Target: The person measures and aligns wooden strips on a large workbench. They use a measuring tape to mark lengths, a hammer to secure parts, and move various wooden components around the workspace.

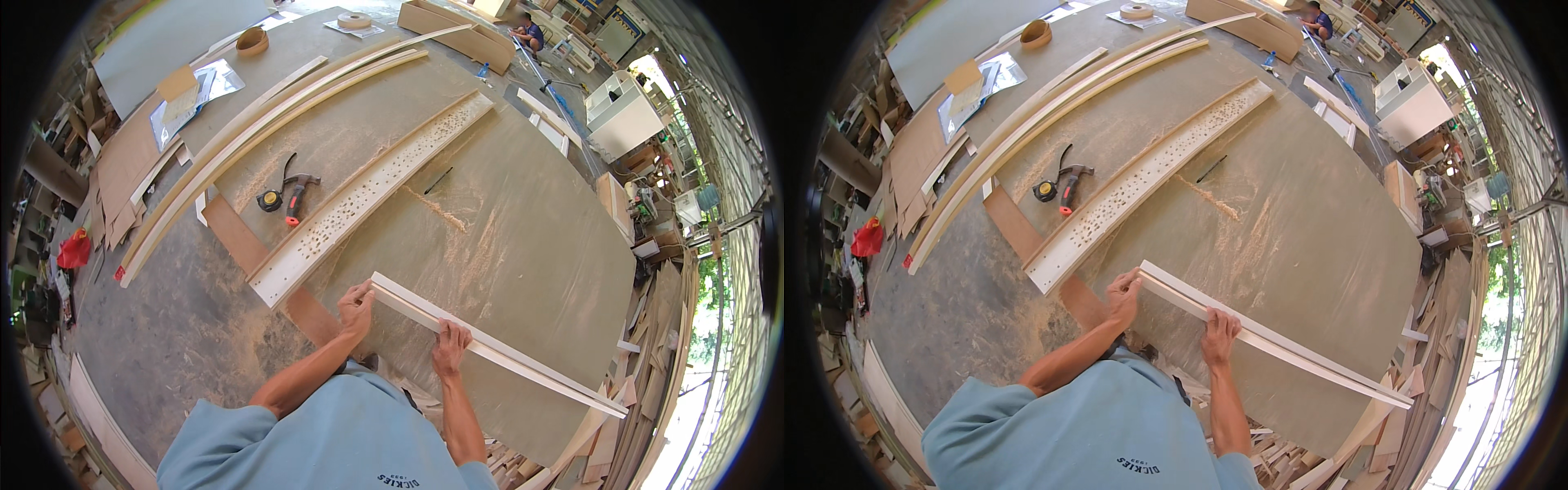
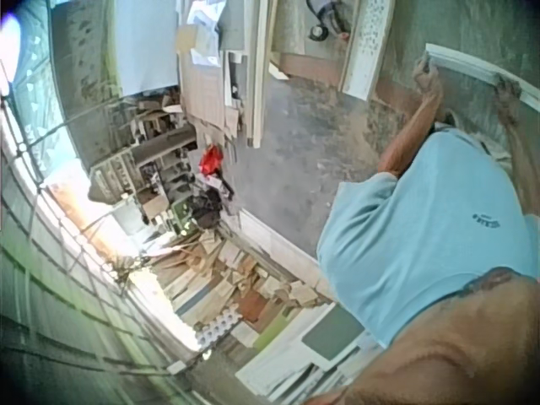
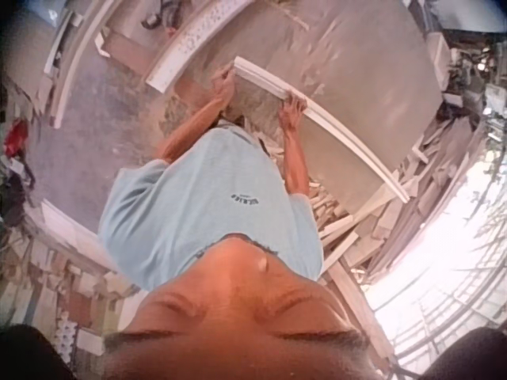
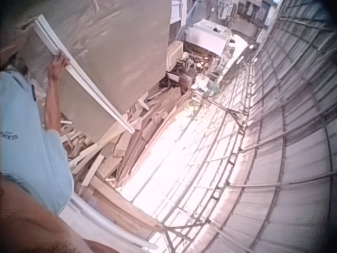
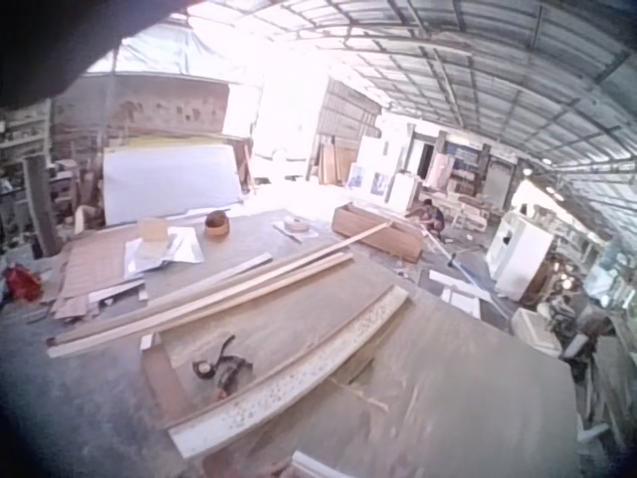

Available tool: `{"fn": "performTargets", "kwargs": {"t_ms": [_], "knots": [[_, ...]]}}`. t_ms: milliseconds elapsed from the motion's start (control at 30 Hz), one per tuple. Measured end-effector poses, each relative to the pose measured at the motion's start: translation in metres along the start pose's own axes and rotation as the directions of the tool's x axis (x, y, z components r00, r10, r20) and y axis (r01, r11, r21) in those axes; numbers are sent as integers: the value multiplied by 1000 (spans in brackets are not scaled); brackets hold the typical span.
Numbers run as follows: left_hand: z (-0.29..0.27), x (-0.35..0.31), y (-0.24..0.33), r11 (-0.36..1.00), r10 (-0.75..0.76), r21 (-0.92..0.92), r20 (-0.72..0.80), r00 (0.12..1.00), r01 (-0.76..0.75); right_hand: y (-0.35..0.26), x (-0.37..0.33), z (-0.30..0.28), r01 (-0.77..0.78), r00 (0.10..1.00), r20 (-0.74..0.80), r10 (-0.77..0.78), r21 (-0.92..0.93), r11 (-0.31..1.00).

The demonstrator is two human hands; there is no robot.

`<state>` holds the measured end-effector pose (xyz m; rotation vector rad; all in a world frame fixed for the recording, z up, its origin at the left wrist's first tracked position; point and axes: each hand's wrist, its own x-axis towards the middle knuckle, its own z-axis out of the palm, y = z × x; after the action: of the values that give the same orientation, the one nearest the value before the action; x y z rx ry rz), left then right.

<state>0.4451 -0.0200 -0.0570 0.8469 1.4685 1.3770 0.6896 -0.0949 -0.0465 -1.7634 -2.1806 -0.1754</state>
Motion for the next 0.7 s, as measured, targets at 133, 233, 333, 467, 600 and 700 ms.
{"fn": "performTargets", "kwargs": {"t_ms": [133,233,333,467,600,700], "knots": [[-33,-5,9,977,-45,-190,252,967,95,-6,6,-29,15,998,55,-22,131,991],[-35,-10,26,705,-144,-558,492,859,438,-6,19,-52,-10,994,110,-11,189,982],[-36,-8,41,474,-168,-637,612,772,608,-9,21,-67,-30,990,142,-3,231,972],[-36,-5,47,507,-122,-598,663,738,621,-15,22,-79,-19,995,101,-8,259,966],[-24,-10,54,524,-56,-627,649,758,576,-12,31,-88,-68,988,155,22,303,950],[-19,-13,72,540,-20,-647,630,776,539,-9,39,-97,-74,991,128,35,315,946]]}}
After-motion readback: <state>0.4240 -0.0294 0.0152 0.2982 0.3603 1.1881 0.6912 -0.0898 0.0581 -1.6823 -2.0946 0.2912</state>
